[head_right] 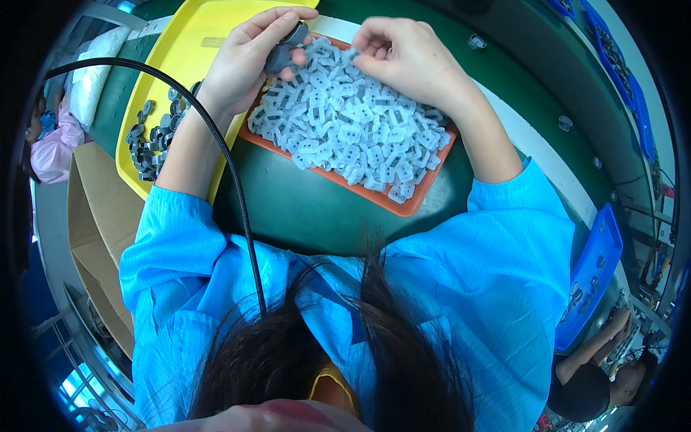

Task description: The person assembles small grey plastic circular components into white plastic bases by hand.

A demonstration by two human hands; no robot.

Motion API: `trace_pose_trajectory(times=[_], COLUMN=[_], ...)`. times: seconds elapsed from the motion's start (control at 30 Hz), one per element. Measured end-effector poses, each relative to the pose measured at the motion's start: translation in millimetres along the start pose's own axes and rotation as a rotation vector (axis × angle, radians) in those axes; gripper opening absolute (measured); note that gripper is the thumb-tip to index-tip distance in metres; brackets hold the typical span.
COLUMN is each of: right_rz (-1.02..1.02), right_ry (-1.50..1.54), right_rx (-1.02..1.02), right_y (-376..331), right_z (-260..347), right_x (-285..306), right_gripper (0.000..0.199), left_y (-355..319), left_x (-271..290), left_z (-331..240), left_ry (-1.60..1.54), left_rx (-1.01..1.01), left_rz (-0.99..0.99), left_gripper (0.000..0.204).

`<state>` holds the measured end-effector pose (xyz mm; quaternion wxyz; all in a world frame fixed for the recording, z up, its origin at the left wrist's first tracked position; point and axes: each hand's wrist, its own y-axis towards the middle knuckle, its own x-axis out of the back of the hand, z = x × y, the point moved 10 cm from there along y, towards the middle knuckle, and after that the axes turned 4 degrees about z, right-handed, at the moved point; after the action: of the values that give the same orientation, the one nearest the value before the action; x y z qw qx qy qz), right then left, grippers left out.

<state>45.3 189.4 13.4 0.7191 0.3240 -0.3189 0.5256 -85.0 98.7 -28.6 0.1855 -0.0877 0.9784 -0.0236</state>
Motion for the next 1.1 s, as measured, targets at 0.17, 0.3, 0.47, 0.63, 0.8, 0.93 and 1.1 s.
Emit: trace_pose_trajectory(times=[0.17, 0.3, 0.47, 0.63, 0.8, 0.93, 1.1], right_rz=[-0.018, -0.045, -0.084, -0.088, -0.052, -0.064, -0.212], right_ry=[0.684, 0.371, 0.057, -0.108, -0.124, -0.084, -0.091], right_rx=[-0.186, -0.271, -0.091, -0.056, -0.116, -0.124, -0.071], right_y=[0.9, 1.4, -4.3, -9.2, -9.1, -7.2, -10.3], right_z=[-10.9, -26.5, -13.1, 2.5, 13.6, 4.0, 2.6], right_x=[-3.2, 3.4, 17.0, 13.0, -1.7, -0.3, 21.0], right_gripper=[0.011, 0.012, 0.018, 0.023, 0.025, 0.022, 0.018], left_y=[-7.5, -6.9, -5.6, 1.7, 4.9, -0.8, -4.3], left_x=[-24.9, -19.5, -19.5, -17.0, -14.3, -22.1, -23.2], left_z=[-11.9, -21.3, -13.9, -19.8, -12.6, -1.2, -10.3], left_ry=[0.266, 0.368, 0.415, 0.697, 0.830, 0.341, 0.676], left_rx=[0.015, -0.066, -0.006, -0.310, -0.320, -0.124, -0.165], left_rz=[-0.097, -0.064, -0.073, -0.103, -0.092, -0.044, -0.008], left_gripper=[0.041, 0.054, 0.053, 0.033, 0.029, 0.043, 0.052])
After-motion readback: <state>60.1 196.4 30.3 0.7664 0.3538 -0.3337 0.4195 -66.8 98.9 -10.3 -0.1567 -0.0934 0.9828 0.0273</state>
